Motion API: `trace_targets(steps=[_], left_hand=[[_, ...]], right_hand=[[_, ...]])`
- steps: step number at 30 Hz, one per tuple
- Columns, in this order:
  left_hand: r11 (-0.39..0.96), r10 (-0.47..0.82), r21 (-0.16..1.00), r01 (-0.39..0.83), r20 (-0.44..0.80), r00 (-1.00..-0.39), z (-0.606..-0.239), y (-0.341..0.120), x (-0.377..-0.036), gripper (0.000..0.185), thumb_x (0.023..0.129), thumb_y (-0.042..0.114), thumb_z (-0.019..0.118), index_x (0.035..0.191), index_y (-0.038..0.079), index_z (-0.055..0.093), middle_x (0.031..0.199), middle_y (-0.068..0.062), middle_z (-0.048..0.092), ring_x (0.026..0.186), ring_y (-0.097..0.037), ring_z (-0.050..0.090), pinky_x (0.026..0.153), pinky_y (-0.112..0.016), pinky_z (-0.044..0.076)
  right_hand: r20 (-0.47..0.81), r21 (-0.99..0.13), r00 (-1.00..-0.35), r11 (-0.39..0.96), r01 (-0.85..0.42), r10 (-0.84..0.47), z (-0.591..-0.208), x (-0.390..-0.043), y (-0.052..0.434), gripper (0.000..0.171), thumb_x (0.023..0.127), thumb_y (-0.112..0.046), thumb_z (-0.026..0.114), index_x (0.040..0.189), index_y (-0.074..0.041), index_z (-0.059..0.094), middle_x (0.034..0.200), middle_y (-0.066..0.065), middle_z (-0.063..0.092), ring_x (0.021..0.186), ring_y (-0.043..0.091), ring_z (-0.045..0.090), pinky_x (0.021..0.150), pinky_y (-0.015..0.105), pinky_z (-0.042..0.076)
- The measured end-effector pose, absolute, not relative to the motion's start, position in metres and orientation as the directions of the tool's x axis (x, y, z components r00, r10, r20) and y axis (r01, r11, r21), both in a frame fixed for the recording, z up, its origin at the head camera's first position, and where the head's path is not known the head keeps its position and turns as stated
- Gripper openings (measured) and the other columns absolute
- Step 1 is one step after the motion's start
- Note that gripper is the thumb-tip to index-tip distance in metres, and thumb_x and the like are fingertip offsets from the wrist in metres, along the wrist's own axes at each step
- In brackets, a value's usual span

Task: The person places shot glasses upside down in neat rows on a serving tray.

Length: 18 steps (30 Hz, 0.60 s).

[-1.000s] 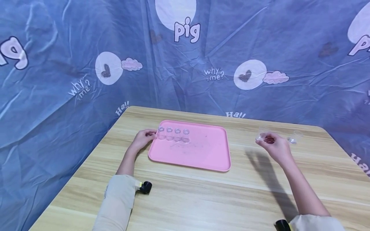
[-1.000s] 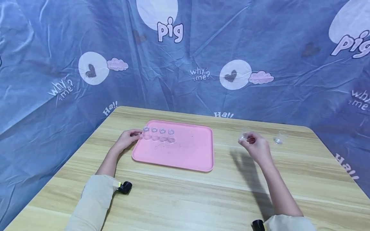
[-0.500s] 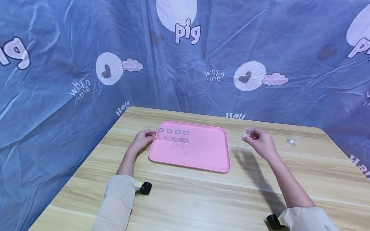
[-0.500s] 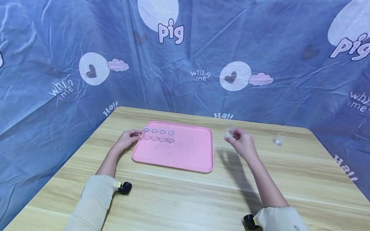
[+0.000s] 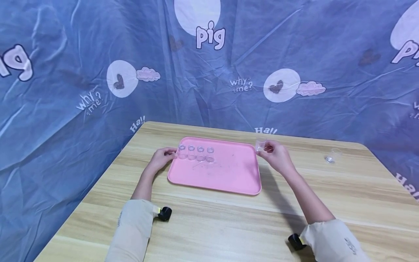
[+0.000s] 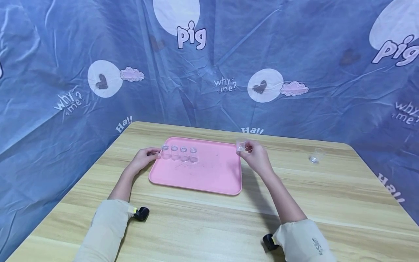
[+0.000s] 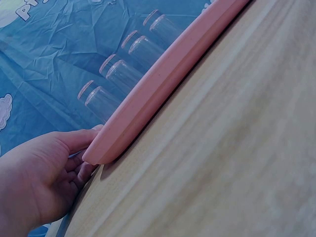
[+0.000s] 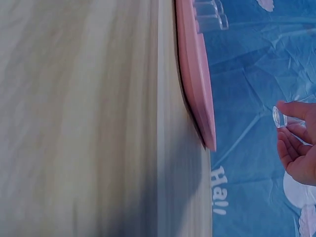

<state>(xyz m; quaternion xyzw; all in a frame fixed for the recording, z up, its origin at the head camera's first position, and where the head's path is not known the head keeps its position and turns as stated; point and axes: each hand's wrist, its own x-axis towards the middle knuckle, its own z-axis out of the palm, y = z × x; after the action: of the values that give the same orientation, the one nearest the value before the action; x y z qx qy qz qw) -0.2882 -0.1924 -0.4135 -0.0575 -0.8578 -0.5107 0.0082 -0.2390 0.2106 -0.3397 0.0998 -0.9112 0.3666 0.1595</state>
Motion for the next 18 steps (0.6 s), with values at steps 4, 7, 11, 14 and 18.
trace_targets(steps=[4, 7, 11, 14, 18], left_hand=[[0.473, 0.088, 0.874, 0.113, 0.081, -0.993, -0.413, -0.193, -0.287, 0.033, 0.086, 0.006, 0.06, 0.116, -0.007, 0.058, 0.099, -0.018, 0.061, 0.092, -0.028, 0.054, 0.084, -0.035, 0.042], [0.48, 0.088, 0.87, 0.116, 0.084, -0.993, -0.412, -0.193, -0.287, 0.033, 0.086, 0.006, 0.06, 0.116, -0.007, 0.058, 0.099, -0.018, 0.061, 0.092, -0.028, 0.054, 0.084, -0.035, 0.042], [0.481, 0.083, 0.87, 0.107, 0.076, -0.994, -0.412, -0.192, -0.287, 0.034, 0.086, 0.007, 0.06, 0.117, -0.006, 0.058, 0.098, -0.017, 0.061, 0.092, -0.028, 0.054, 0.084, -0.035, 0.042], [0.478, 0.08, 0.873, 0.1, 0.071, -0.994, -0.413, -0.192, -0.287, 0.033, 0.086, 0.007, 0.06, 0.117, -0.006, 0.058, 0.097, -0.016, 0.061, 0.092, -0.027, 0.053, 0.084, -0.035, 0.042], [0.48, 0.083, 0.871, 0.103, 0.072, -0.994, -0.414, -0.192, -0.288, 0.033, 0.086, 0.007, 0.06, 0.117, -0.006, 0.058, 0.097, -0.016, 0.06, 0.091, -0.027, 0.053, 0.083, -0.034, 0.042]], right_hand=[[0.343, -0.647, -0.935, 0.701, -0.301, -0.085, -0.341, -0.245, 0.197, 0.022, 0.078, -0.008, 0.07, 0.093, 0.005, 0.061, 0.086, 0.017, 0.063, 0.082, 0.03, 0.06, 0.073, 0.039, 0.049], [0.33, -0.653, -0.939, 0.695, -0.299, -0.094, -0.342, -0.249, 0.187, 0.023, 0.078, -0.009, 0.07, 0.093, 0.005, 0.06, 0.086, 0.017, 0.063, 0.082, 0.03, 0.059, 0.072, 0.039, 0.049], [0.315, -0.669, -0.943, 0.681, -0.298, -0.103, -0.342, -0.252, 0.175, 0.024, 0.077, -0.009, 0.071, 0.094, 0.005, 0.06, 0.086, 0.017, 0.062, 0.082, 0.03, 0.058, 0.072, 0.039, 0.049], [0.299, -0.683, -0.948, 0.669, -0.292, -0.109, -0.343, -0.255, 0.168, 0.027, 0.076, -0.009, 0.072, 0.096, 0.005, 0.061, 0.087, 0.016, 0.062, 0.082, 0.029, 0.058, 0.073, 0.038, 0.048], [0.291, -0.695, -0.949, 0.655, -0.296, -0.12, -0.347, -0.258, 0.159, 0.028, 0.075, -0.009, 0.073, 0.097, 0.005, 0.061, 0.086, 0.015, 0.063, 0.082, 0.029, 0.058, 0.072, 0.038, 0.049]])
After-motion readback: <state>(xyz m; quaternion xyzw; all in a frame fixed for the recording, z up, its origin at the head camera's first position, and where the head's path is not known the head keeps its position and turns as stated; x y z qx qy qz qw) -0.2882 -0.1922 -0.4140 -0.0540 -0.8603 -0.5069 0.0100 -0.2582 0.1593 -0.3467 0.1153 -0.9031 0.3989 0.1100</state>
